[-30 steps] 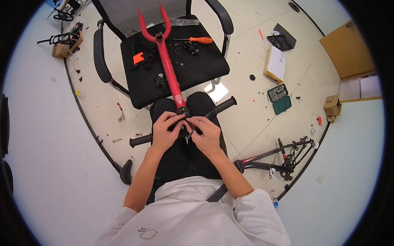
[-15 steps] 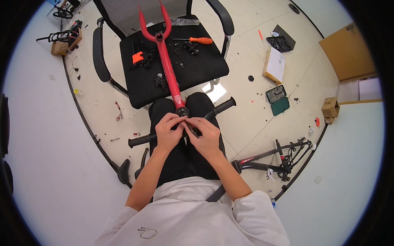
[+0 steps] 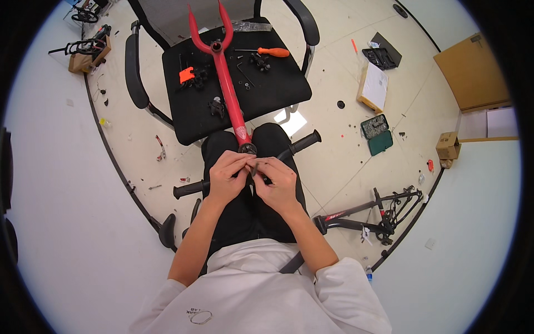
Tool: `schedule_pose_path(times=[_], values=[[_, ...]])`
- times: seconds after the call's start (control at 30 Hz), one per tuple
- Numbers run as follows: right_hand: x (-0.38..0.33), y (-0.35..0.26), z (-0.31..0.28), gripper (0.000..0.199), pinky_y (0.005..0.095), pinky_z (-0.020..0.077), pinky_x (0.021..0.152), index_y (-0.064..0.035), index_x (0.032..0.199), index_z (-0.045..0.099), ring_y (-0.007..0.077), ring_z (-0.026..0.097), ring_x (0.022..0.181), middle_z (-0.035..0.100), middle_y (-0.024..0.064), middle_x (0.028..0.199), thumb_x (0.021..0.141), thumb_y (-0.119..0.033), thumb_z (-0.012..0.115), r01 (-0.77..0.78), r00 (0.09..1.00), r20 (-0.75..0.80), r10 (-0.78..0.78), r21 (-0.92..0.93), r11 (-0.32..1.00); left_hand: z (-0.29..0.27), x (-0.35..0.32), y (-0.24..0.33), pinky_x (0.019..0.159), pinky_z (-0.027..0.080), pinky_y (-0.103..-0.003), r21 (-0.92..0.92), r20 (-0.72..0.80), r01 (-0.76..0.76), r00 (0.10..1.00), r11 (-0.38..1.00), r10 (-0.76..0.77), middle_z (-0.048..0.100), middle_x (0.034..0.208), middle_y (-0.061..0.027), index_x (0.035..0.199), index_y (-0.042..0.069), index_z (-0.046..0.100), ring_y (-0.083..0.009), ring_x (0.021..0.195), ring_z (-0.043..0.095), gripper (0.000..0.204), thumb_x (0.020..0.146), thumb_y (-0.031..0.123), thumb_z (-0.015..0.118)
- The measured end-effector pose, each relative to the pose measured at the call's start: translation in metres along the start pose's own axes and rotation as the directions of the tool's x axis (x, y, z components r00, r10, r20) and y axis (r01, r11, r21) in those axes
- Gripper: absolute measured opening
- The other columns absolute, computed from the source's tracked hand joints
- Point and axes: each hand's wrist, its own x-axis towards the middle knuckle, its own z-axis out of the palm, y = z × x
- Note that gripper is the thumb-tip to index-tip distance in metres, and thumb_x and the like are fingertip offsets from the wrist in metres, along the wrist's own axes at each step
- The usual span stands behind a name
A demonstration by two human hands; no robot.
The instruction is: The person assembles a red bicycle fork by inserting a headset bearing into the steerer tube and attaching a black stem. They use an Allen key to tighten the stem bolts and adjust the headset components.
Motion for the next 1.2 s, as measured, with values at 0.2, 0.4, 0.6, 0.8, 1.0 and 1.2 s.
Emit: schedule_pose_path(times=[0.2,0.4,0.6,0.8,1.0,1.2], values=[[-0.004,-0.006,-0.001,0.020,0.0285,0.0574,0.076,0.0008,0.095,0.075,0.0211,0.073,0.084,0.075,0.0108,0.093,0.076,0.008,0.074,-0.091,0.996,-0.008,0.092,0.085,0.992,0.010,-0.011,-0.003,0.072,0.055,-0.030,-0.050,-0.108,0.065,0.992,0.997,-0.070,0.075,0.090,-0.0086,0.092,0.001,0.076,-0.0230,0.078,0.069,0.029,0.066,-0.010,0.071],[-0.010,-0.012,-0.001,0.024,0.0302,0.0573,0.080,0.0005,0.095,0.076,0.0210,0.074,0.088,0.076,0.0112,0.095,0.073,0.009,0.074,-0.161,0.978,-0.099,0.185,0.211,0.964,0.011,-0.006,0.002,0.071,0.056,-0.030,-0.063,-0.139,0.094,0.985,0.994,-0.102,0.075,0.090,-0.0078,0.089,0.002,0.076,-0.0228,0.079,0.069,0.027,0.065,-0.009,0.074],[-0.003,-0.018,-0.006,0.023,0.0330,0.0564,0.080,-0.0017,0.093,0.076,0.0244,0.073,0.087,0.076,0.0101,0.092,0.072,0.009,0.073,-0.031,0.998,-0.051,0.033,0.055,0.998,0.002,0.002,0.011,0.079,0.057,-0.033,-0.012,-0.051,0.063,0.997,0.998,-0.064,0.075,0.095,-0.0100,0.096,0.002,0.075,-0.0258,0.088,0.070,0.033,0.066,-0.011,0.069],[0.006,-0.013,-0.015,0.026,0.0316,0.0562,0.078,-0.0022,0.096,0.075,0.0244,0.072,0.087,0.075,0.0097,0.092,0.073,0.009,0.073,0.070,0.996,0.049,-0.071,0.021,0.997,0.000,0.006,0.010,0.080,0.058,-0.034,-0.030,0.056,-0.058,0.997,0.998,0.060,0.075,0.097,-0.0104,0.098,0.001,0.074,-0.0275,0.087,0.072,0.035,0.067,-0.013,0.067],[-0.005,-0.014,0.002,0.021,0.0282,0.0561,0.076,-0.0001,0.093,0.074,0.0205,0.072,0.083,0.075,0.0114,0.092,0.074,0.006,0.080,-0.192,0.970,-0.099,0.220,0.233,0.953,-0.002,0.005,0.006,0.072,0.059,-0.032,-0.002,0.005,-0.039,0.999,0.999,0.039,0.075,0.093,-0.0114,0.093,0.000,0.073,-0.0263,0.083,0.072,0.027,0.067,-0.008,0.073],[-0.010,-0.009,0.007,0.018,0.0285,0.0556,0.073,0.0003,0.089,0.074,0.0205,0.072,0.080,0.075,0.0103,0.088,0.073,0.005,0.080,-0.125,0.977,-0.162,0.142,0.110,0.986,-0.009,-0.002,0.001,0.069,0.057,-0.030,0.040,0.053,0.039,0.998,0.998,-0.041,0.074,0.087,-0.0092,0.093,0.001,0.074,-0.0250,0.079,0.071,0.031,0.063,-0.007,0.076]])
